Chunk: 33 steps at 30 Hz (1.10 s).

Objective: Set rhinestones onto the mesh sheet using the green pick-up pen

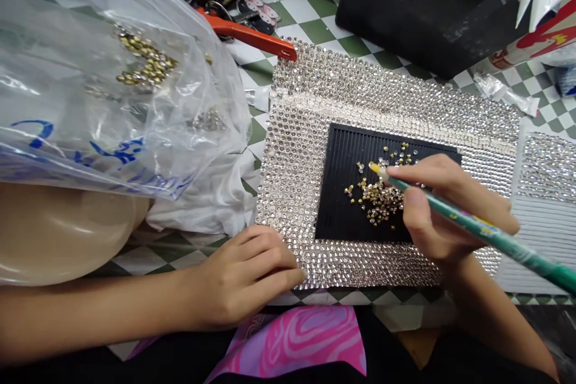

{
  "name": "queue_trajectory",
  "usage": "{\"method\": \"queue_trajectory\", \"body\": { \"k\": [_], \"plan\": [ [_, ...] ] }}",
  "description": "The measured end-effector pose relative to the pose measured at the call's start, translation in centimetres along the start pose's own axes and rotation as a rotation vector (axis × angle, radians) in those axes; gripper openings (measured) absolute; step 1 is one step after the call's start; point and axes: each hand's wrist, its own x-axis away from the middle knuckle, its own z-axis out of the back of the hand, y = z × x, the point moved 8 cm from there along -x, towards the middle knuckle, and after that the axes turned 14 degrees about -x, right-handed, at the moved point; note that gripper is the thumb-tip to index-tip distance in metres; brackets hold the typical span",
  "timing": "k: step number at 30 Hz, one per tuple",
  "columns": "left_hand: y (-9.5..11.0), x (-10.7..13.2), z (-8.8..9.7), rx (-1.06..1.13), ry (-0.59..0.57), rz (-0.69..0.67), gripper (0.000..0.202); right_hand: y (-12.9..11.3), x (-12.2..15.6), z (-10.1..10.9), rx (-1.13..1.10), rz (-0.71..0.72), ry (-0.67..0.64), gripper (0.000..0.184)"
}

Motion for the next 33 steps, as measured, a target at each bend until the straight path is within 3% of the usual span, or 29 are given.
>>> {"method": "queue_trajectory", "body": {
  "k": [4,9,14,33],
  "plan": [
    [0.1,0.2,-0.1,-0.009,-0.012,0.000,0.024,-0.3,-3.2,-1.3,-0.029,0.001,-0.068,0.027],
    [0.1,0.2,-0.3,-0.005,0.005,0.000,0.023,0.5,-7.3,-6.4,-0.108,0.070,-0.251,0.013],
    [0.1,0.2,-0.3,-0.014,0.022,-0.007,0.022,1.1,-8.5,-9.8,-0.230,0.095,-0.358,0.012],
    [0.1,0.3,-0.1,-0.014,0.044,-0.014,0.022,0.8,-8.3,-10.0,-0.200,0.187,-0.340,0.010]
  ]
}}
